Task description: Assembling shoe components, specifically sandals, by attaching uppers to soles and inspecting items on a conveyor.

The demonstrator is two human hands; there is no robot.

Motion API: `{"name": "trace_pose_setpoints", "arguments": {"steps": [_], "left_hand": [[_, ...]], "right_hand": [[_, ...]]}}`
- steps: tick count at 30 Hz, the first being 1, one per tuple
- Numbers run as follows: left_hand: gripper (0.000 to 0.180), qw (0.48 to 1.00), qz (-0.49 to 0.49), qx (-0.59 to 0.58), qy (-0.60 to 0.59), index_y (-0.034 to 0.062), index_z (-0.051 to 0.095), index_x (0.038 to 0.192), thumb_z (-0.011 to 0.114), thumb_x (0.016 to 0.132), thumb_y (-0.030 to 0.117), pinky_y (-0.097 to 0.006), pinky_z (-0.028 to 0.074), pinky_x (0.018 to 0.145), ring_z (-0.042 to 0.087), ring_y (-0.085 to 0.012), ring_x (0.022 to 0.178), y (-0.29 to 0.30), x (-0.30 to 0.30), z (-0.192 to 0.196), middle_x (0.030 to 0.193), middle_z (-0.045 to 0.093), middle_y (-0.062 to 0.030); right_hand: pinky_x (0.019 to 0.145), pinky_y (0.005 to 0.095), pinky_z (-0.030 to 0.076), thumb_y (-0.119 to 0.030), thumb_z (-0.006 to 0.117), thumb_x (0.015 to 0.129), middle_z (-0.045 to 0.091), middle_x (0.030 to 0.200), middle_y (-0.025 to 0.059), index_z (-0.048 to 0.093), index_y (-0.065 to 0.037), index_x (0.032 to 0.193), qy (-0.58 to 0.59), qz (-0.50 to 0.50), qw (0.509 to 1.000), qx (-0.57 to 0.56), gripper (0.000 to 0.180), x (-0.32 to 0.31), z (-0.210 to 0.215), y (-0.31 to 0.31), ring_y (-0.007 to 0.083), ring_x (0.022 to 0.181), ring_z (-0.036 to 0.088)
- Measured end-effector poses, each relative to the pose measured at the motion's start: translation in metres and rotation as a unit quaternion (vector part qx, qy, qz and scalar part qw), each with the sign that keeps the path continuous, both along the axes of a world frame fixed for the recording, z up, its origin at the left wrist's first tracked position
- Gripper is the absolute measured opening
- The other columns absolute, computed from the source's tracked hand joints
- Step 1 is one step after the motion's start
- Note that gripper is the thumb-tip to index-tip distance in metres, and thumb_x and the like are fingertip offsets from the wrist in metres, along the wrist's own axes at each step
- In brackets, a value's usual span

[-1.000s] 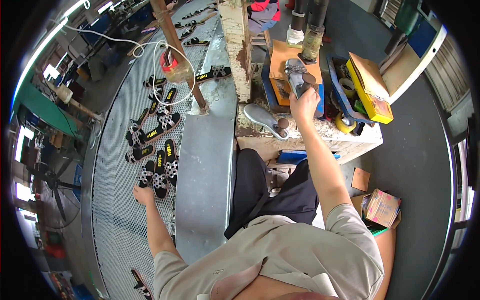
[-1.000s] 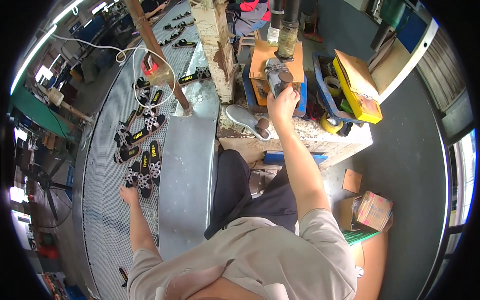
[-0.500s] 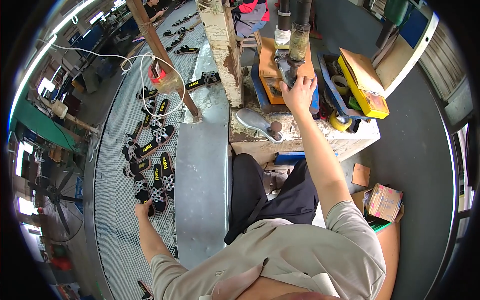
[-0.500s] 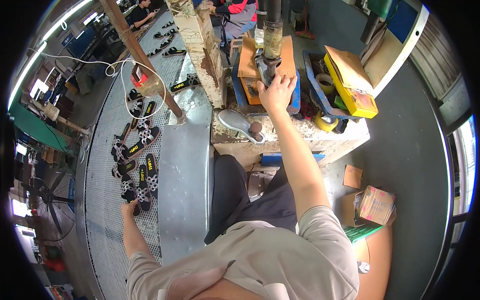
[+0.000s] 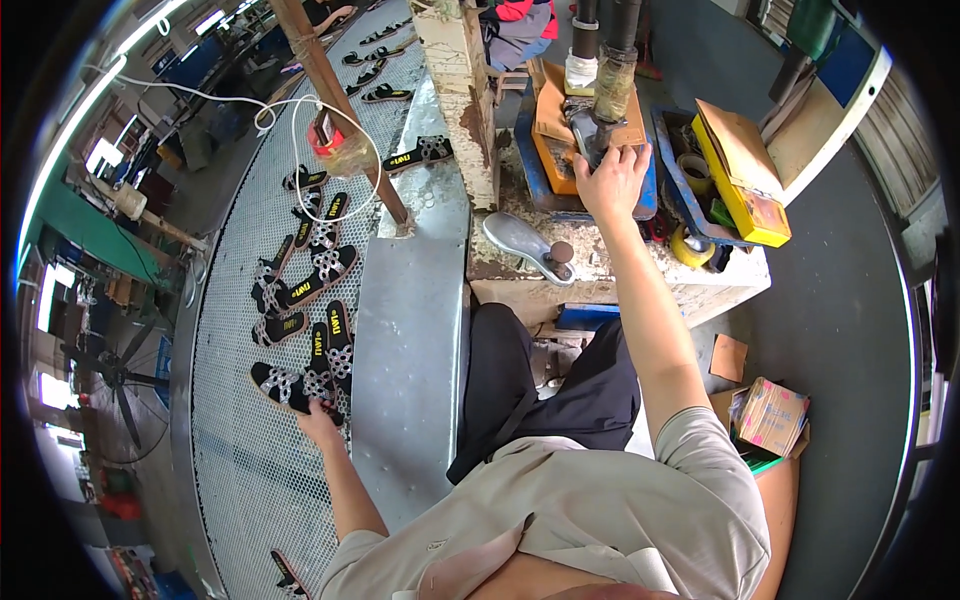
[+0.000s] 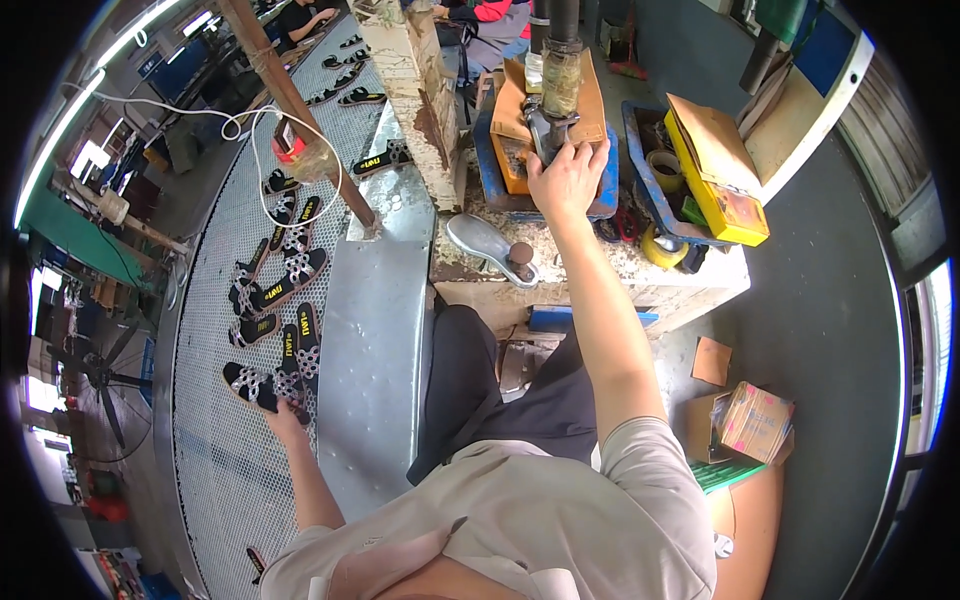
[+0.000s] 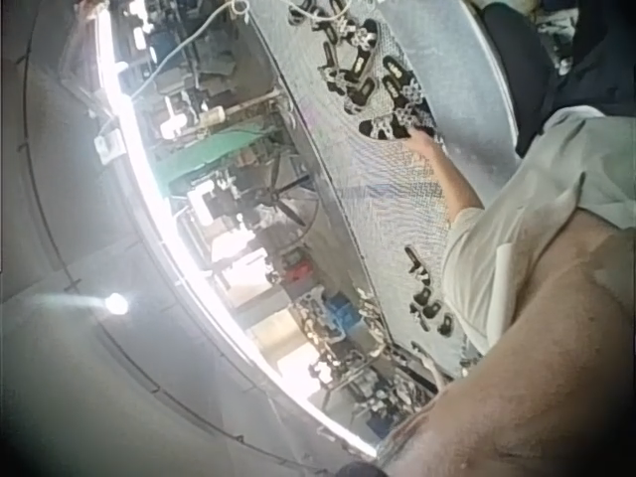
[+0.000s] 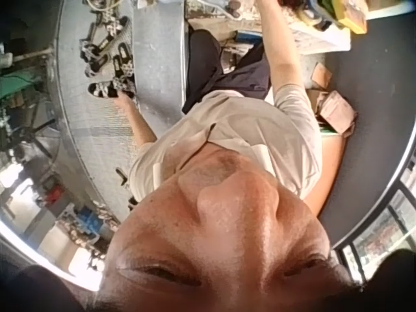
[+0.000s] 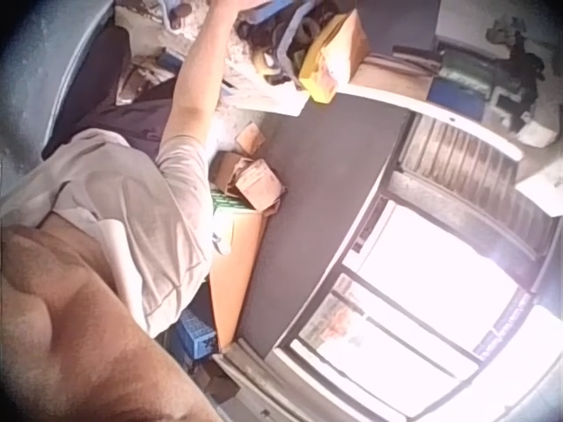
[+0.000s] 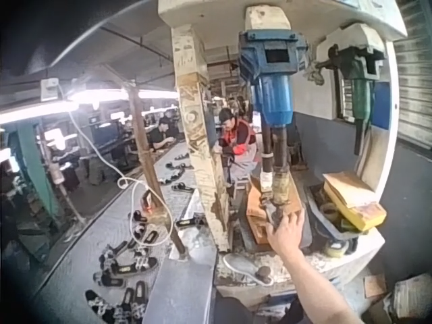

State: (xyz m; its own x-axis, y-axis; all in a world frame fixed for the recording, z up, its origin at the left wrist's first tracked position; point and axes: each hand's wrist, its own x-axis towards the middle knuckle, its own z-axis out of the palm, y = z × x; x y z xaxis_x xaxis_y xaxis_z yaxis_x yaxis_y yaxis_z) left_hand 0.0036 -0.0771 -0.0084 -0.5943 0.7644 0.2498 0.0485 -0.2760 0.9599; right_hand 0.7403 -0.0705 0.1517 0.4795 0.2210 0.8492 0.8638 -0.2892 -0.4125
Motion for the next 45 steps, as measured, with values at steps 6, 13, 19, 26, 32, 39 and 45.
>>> {"name": "trace_pose_setpoints", "arguments": {"steps": [6, 13, 19, 26, 32, 39, 45], "left_hand": [[0.020, 0.991, -0.060, 0.009, -0.117, -0.0003, 0.058, 0.120, 0.063, 0.105, 0.012, -0.031, 0.056, 0.067, 0.065, -0.0169, 0.076, -0.024, 0.114, 0.011, 0.094, 0.065, -0.0073], [0.022, 0.984, -0.150, 0.033, -0.088, -0.0004, 0.063, 0.122, 0.065, 0.103, 0.010, -0.032, 0.059, 0.071, 0.070, -0.0180, 0.085, -0.038, 0.186, 0.039, 0.106, 0.071, -0.0091], [0.019, 0.957, -0.225, -0.020, -0.181, 0.0007, 0.063, 0.116, 0.067, 0.101, 0.012, -0.037, 0.062, 0.071, 0.071, -0.0206, 0.080, -0.050, 0.235, 0.015, 0.099, 0.071, -0.0100], [0.024, 0.904, -0.340, -0.041, -0.255, 0.0048, 0.062, 0.116, 0.070, 0.102, 0.023, -0.036, 0.062, 0.075, 0.071, -0.0182, 0.087, -0.081, 0.286, -0.010, 0.098, 0.069, -0.0072], [0.036, 0.868, -0.400, -0.007, -0.293, 0.0079, 0.060, 0.127, 0.071, 0.104, 0.033, -0.034, 0.058, 0.079, 0.068, -0.0164, 0.099, -0.105, 0.320, 0.000, 0.110, 0.069, -0.0063], [0.062, 0.835, -0.387, 0.035, -0.389, 0.0097, 0.055, 0.134, 0.077, 0.096, 0.053, -0.041, 0.057, 0.089, 0.065, -0.0195, 0.106, -0.132, 0.335, 0.003, 0.117, 0.067, -0.0061], [0.053, 0.843, -0.247, 0.157, -0.451, 0.0131, 0.055, 0.145, 0.052, 0.109, 0.053, -0.049, 0.051, 0.109, 0.064, -0.0272, 0.125, -0.157, 0.199, 0.008, 0.135, 0.067, -0.0074]], "right_hand": [[0.130, 0.0538, 0.019, -0.050, 0.071, 0.092, 0.068, 0.120, 0.0331, 0.067, 0.017, 0.113, 0.004, 0.001, 1.000, -0.021, 0.070, -0.008, 0.005, -0.004, 0.0417, 0.131, 0.057], [0.131, 0.0503, 0.019, -0.050, 0.072, 0.089, 0.072, 0.106, 0.0294, 0.070, 0.014, 0.102, -0.013, -0.033, 0.999, -0.014, 0.066, -0.012, 0.003, -0.001, 0.0390, 0.122, 0.061], [0.127, 0.0526, 0.029, -0.048, 0.077, 0.084, 0.073, 0.096, 0.0273, 0.070, 0.010, 0.094, -0.027, -0.043, 0.998, -0.020, 0.059, -0.017, 0.003, -0.001, 0.0419, 0.110, 0.066], [0.086, 0.0531, 0.057, -0.061, 0.082, 0.081, 0.071, 0.106, 0.0232, 0.064, 0.005, 0.108, 0.025, -0.033, 0.999, -0.001, 0.074, -0.008, -0.042, 0.006, 0.0437, 0.098, 0.072], [0.087, 0.0559, 0.056, -0.050, 0.084, 0.084, 0.072, 0.116, 0.0279, 0.052, 0.005, 0.131, 0.195, 0.098, 0.975, -0.034, 0.079, -0.043, -0.062, -0.055, 0.0483, 0.105, 0.071], [0.102, 0.0450, 0.051, -0.042, 0.086, 0.086, 0.068, 0.125, 0.0278, 0.055, 0.010, 0.132, 0.250, 0.447, 0.859, -0.014, 0.076, -0.277, -0.126, -0.162, 0.0396, 0.116, 0.066], [0.097, 0.0404, 0.052, -0.031, 0.085, 0.086, 0.069, 0.116, 0.0212, 0.058, 0.007, 0.125, 0.288, 0.648, 0.685, -0.167, 0.062, -0.398, -0.119, -0.191, 0.0290, 0.106, 0.067]]}}
